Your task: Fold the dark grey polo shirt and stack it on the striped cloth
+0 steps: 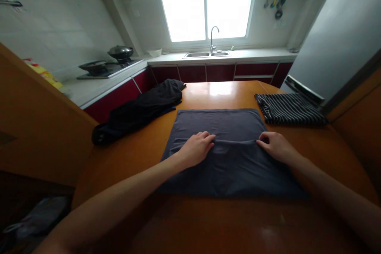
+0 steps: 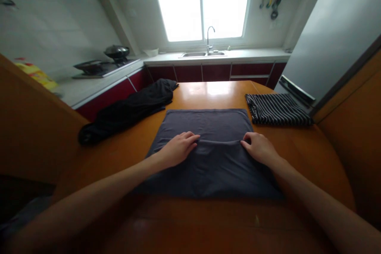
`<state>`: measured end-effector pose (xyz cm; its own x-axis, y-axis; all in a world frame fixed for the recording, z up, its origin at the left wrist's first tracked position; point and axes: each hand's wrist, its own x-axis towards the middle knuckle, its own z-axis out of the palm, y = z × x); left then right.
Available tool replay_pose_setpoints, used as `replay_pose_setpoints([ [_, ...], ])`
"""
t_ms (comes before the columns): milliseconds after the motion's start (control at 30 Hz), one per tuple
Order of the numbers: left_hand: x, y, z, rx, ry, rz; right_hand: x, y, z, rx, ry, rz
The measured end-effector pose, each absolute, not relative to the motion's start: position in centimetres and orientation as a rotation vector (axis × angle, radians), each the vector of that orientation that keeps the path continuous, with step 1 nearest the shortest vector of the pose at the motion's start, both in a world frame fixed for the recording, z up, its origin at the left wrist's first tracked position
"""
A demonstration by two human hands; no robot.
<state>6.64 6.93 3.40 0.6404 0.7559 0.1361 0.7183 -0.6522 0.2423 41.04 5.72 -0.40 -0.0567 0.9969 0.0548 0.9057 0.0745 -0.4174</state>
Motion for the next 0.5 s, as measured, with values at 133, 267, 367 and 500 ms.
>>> replay_pose_setpoints([
  [133,6.5,8.8,2.2,2.453,1.216,0.221,40.8,5.3,-0.6,-1.911,-1.976,0.364],
  [267,5.5,9.7,2.3,2.418,1.216,0.169,40.7,5.4,-0.9,-1.902,-1.909,0.365],
  [367,5.7,8.7,2.7,2.551,1.412,0.131,40.3,5.3,-0.9,-1.967,-1.906,0.307],
  [500,7.7,6.2,2.5,2.853,1.402,0.297,38.0,4.2,-0.2,-1.977,-1.993,-0.028],
])
